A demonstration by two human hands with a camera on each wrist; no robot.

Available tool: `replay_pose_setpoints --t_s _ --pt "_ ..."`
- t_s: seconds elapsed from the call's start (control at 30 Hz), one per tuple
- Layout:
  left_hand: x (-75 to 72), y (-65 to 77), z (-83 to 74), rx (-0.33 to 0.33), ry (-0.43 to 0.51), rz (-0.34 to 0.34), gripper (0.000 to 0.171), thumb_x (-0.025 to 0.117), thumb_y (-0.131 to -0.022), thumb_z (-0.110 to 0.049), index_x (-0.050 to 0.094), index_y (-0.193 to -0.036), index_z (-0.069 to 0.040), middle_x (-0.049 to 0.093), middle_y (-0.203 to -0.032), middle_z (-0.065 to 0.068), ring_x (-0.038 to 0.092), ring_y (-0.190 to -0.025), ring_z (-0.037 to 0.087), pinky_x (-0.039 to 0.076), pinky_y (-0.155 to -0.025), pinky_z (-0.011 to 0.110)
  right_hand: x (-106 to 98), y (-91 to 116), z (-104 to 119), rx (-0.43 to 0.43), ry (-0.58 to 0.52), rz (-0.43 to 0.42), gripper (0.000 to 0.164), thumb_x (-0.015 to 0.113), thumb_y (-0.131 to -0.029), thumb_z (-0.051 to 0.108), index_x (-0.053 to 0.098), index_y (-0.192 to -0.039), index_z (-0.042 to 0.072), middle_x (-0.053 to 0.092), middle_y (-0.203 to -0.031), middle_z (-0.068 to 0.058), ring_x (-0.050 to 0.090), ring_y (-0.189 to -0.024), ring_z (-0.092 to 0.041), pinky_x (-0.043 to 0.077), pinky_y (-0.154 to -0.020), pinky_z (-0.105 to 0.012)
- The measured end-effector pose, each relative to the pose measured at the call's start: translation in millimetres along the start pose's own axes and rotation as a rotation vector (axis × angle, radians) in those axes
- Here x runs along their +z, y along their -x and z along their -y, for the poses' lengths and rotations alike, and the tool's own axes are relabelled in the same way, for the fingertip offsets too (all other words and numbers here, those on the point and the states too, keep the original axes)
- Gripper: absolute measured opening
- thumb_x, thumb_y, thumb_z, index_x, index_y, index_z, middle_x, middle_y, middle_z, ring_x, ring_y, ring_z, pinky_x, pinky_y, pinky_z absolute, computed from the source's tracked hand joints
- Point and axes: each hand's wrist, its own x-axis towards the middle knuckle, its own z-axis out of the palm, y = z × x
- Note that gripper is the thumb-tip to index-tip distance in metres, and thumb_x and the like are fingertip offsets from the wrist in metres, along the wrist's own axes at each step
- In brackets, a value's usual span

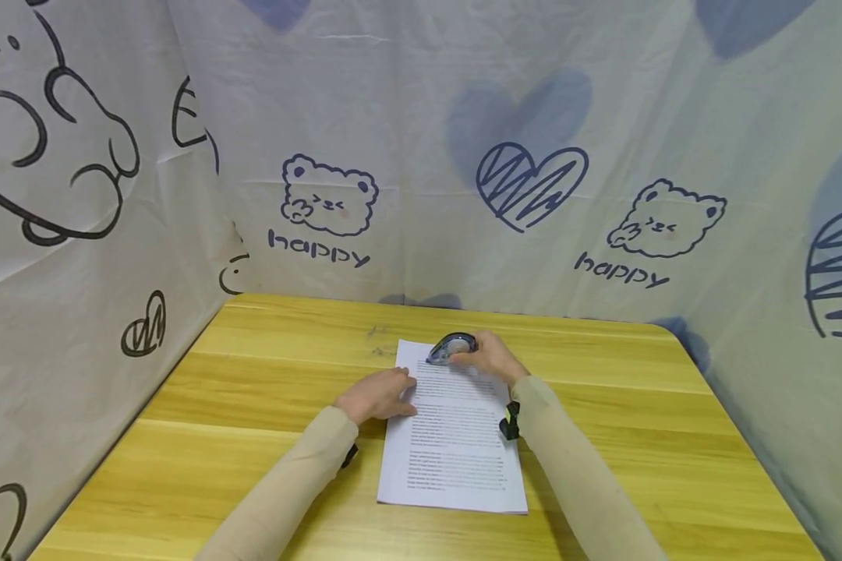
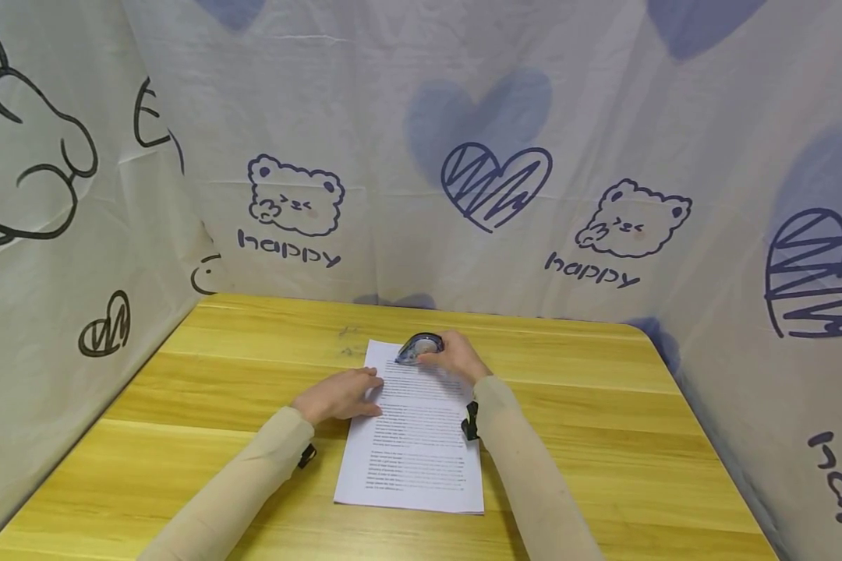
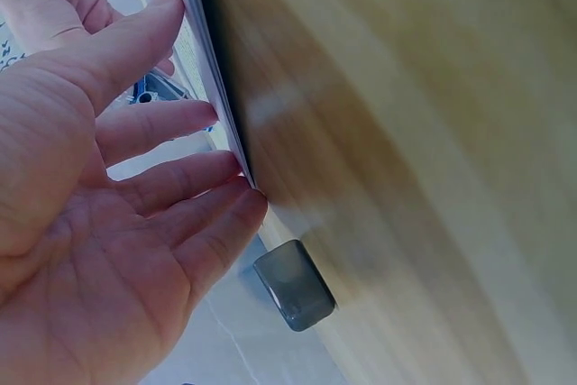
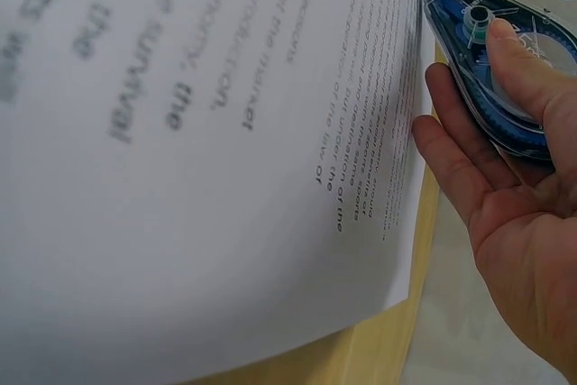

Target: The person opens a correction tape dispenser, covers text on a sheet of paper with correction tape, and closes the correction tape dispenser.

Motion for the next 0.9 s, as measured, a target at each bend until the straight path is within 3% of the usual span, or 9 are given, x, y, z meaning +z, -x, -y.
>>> replay_pose_setpoints --t_s 0.5,0.9 --pt "-1.4 3.8 -1.7 -0.016 0.013 0.011 0.059 0.07 -0.09 -0.041 0.056 -0.138 -0.01 0.046 -0.15 0.015 0.042 -0.14 0.03 0.036 -0.117 0.043 -2.7 0.6 3.2 0.007 0.01 0.019 0.025 0.078 -0.085 0.026 0.072 -0.104 0.01 0.073 -0.1 -0.005 0.06 -0.083 -0.016 0.049 -0.075 -0.028" --pt "-0.7 3.3 -0.5 -0.024 0.025 0.024 0.06 0.068 -0.091 -0.041 0.054 -0.14 -0.01 0.043 -0.152 0.014 0.04 -0.142 0.029 0.034 -0.118 0.043 -5.6 -1.2 -0.1 -0.011 0.014 0.029 0.023 0.077 -0.086 0.026 0.071 -0.099 0.008 0.072 -0.093 -0.005 0.053 -0.074 -0.015 0.042 -0.065 -0.027"
